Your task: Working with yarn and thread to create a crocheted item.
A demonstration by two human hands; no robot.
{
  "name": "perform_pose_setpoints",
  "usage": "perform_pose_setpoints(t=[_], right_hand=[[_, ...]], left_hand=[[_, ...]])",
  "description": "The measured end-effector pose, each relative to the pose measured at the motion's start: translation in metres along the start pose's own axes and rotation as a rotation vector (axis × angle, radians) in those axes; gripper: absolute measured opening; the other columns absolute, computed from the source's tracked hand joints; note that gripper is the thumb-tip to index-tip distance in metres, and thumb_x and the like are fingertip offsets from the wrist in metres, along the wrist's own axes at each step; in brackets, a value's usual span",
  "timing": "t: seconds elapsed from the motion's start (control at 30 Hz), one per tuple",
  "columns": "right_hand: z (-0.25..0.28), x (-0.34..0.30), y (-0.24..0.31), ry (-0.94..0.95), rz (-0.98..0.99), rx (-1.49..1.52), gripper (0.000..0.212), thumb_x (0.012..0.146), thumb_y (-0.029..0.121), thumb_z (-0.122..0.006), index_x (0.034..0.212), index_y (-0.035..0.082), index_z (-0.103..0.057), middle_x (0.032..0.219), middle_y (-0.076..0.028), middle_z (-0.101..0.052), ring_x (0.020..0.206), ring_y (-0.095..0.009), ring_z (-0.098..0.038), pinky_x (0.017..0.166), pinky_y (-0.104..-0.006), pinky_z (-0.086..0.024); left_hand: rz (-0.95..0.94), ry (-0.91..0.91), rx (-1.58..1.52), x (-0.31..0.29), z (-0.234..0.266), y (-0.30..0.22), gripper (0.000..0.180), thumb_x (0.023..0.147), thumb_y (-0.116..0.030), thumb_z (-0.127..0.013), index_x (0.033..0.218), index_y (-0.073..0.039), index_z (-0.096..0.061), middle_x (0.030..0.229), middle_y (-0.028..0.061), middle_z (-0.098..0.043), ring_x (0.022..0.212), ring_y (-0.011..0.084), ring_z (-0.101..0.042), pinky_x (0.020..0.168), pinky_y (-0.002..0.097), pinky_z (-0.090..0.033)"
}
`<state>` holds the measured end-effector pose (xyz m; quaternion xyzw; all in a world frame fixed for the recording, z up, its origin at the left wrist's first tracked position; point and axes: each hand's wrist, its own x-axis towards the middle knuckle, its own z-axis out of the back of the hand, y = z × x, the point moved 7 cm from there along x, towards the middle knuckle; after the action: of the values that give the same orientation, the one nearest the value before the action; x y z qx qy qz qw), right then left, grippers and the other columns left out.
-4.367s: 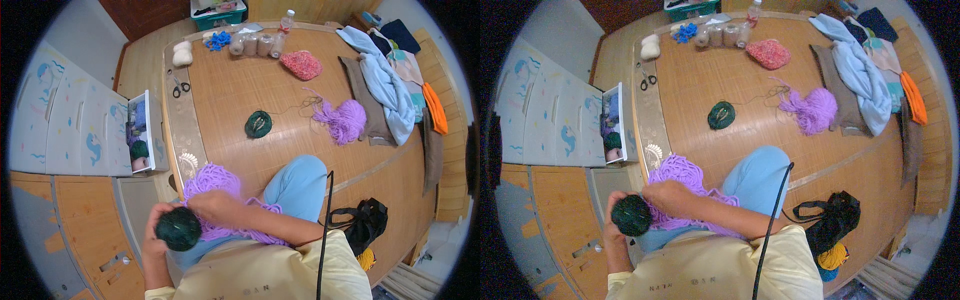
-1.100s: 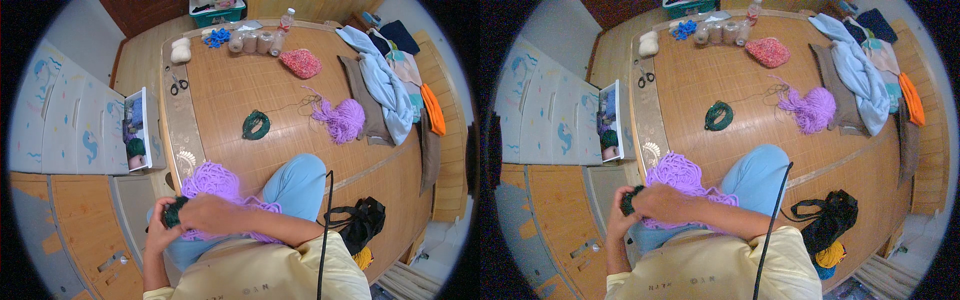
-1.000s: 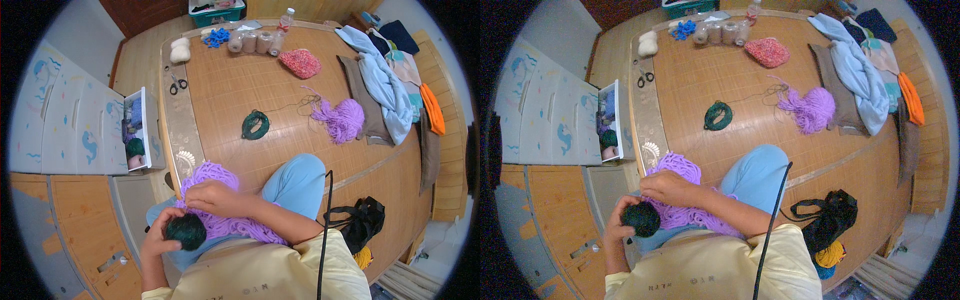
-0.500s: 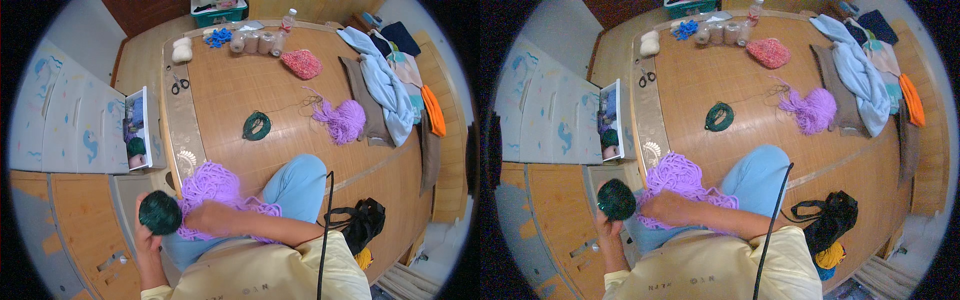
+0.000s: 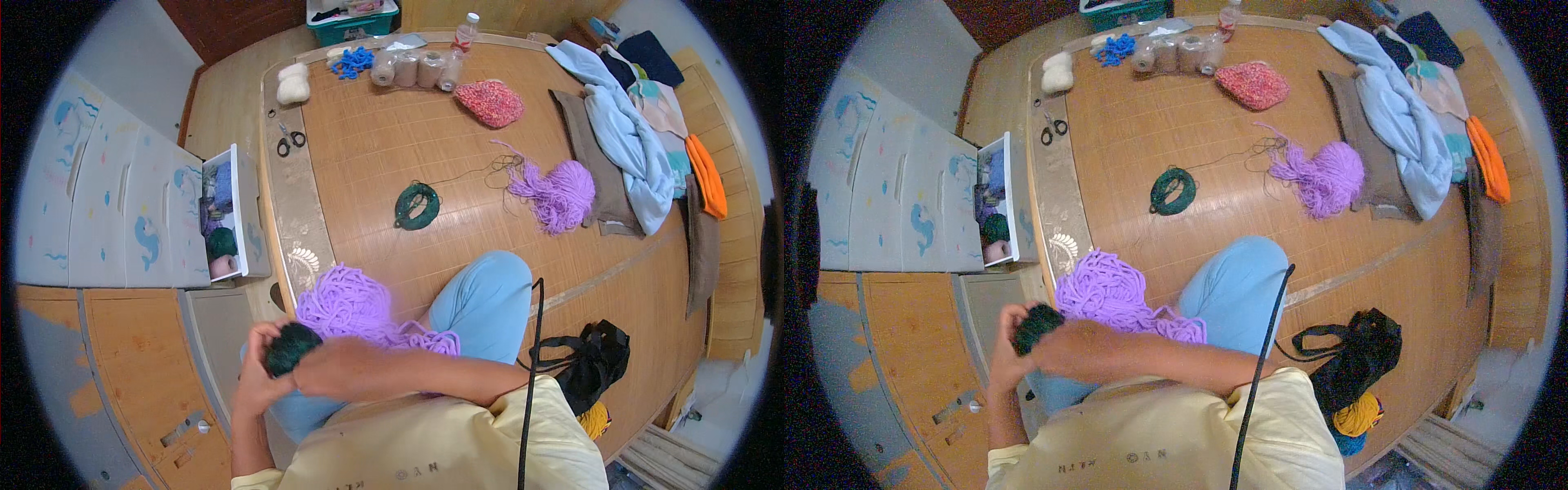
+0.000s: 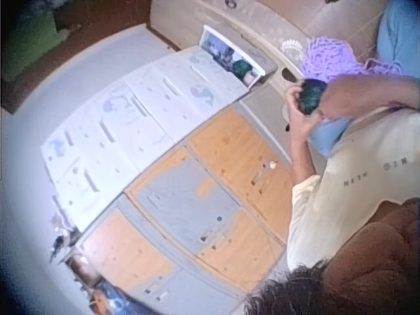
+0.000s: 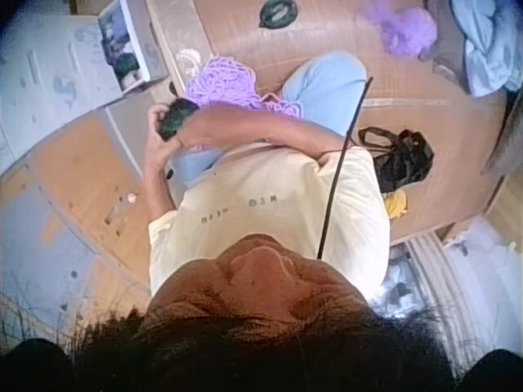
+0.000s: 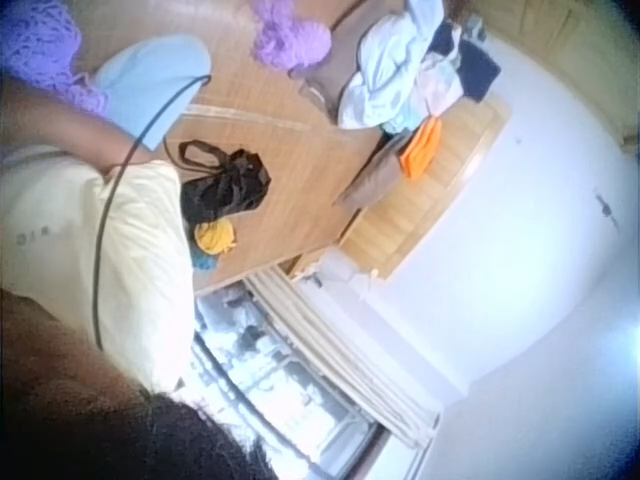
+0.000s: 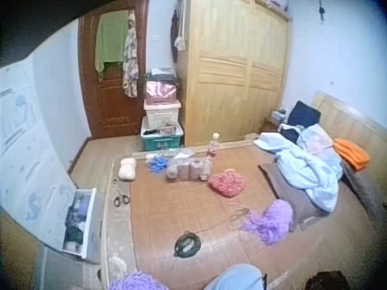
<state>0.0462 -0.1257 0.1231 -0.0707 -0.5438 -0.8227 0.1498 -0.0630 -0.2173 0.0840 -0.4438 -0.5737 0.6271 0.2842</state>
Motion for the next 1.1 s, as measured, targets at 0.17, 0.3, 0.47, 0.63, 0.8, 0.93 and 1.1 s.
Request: perform_pose_setpoints(t=[0.17, 0.3, 0.47, 0.63, 0.8, 0.93, 1.1], right_hand=[[0.020, -0.014, -0.056, -0.300, -0.095, -0.167, 0.013, 0.083, 0.018, -0.056, 0.081, 0.005, -0.056, 0.076, -0.014, -0.058, 0.072, -0.034, -0.061, 0.061, -0.0453, -0.046], [-0.018, -0.009, -0.019, -0.068, -0.027, -0.113, 0.014, 0.083, 0.018, -0.054, 0.077, 0.005, -0.058, 0.073, -0.016, -0.060, 0.065, -0.036, -0.062, 0.057, -0.0474, -0.047], [0.047, -0.003, -0.019, -0.340, -0.034, 0.029, 0.015, 0.086, 0.021, -0.054, 0.081, 0.007, -0.059, 0.074, -0.015, -0.060, 0.074, -0.036, -0.062, 0.063, -0.0451, -0.048], [-0.008, -0.017, -0.060, -0.244, -0.230, -0.004, 0.014, 0.086, 0.021, -0.054, 0.082, 0.008, -0.059, 0.079, -0.014, -0.062, 0.075, -0.037, -0.062, 0.065, -0.0461, -0.049], [0.005, 0.007, -0.002, -0.136, -0.056, -0.028, 0.010, 0.082, 0.017, -0.056, 0.080, 0.007, -0.058, 0.076, -0.015, -0.062, 0.075, -0.036, -0.063, 0.066, -0.0462, -0.049], [0.027, -0.013, -0.060, -0.404, -0.161, -0.143, 0.010, 0.080, 0.016, -0.057, 0.079, 0.006, -0.058, 0.073, -0.016, -0.061, 0.072, -0.035, -0.062, 0.063, -0.0453, -0.049], [-0.031, -0.003, -0.006, 0.138, -0.048, -0.013, 0.013, 0.079, 0.013, -0.058, 0.081, 0.004, -0.048, 0.079, -0.014, -0.056, 0.075, -0.034, -0.059, 0.064, -0.0455, -0.045]], left_hand=[[-0.074, 0.027, -0.362, -0.003, -0.023, -0.024, 0.093, 0.059, -0.028, -0.084, 0.135, -0.007, -0.033, 0.119, 0.0136, -0.053, 0.110, 0.0270, -0.056, 0.092, 0.0385, -0.047], [0.018, -0.173, -0.122, 0.008, -0.001, -0.029, 0.075, 0.070, -0.032, -0.075, 0.131, -0.005, -0.041, 0.118, 0.0113, -0.053, 0.109, 0.0228, -0.055, 0.094, 0.0357, -0.045], [0.116, 0.090, 0.225, -0.005, -0.019, -0.004, 0.077, 0.057, -0.019, -0.082, 0.125, -0.005, -0.046, 0.116, 0.0104, -0.053, 0.114, 0.0228, -0.050, 0.098, 0.0348, -0.040], [-0.006, -0.082, -0.539, 0.002, -0.002, -0.017, 0.078, 0.059, -0.025, -0.081, 0.125, -0.006, -0.043, 0.118, 0.0150, -0.053, 0.108, 0.0297, -0.057, 0.092, 0.0416, -0.048], [0.130, 0.038, 0.205, -0.001, -0.009, -0.003, 0.078, 0.059, -0.021, -0.082, 0.125, -0.006, -0.045, 0.116, 0.0064, -0.052, 0.111, 0.0188, -0.050, 0.097, 0.0316, -0.039], [0.027, 0.139, -0.150, -0.005, -0.022, -0.011, 0.077, 0.060, -0.035, -0.082, 0.123, -0.008, -0.046, 0.115, 0.0096, -0.055, 0.107, 0.0234, -0.056, 0.092, 0.0365, -0.045], [0.052, -0.125, 0.095, 0.004, 0.008, -0.011, 0.076, 0.059, -0.022, -0.081, 0.124, -0.005, -0.044, 0.116, 0.0097, -0.053, 0.109, 0.0213, -0.054, 0.097, 0.0350, -0.042]])
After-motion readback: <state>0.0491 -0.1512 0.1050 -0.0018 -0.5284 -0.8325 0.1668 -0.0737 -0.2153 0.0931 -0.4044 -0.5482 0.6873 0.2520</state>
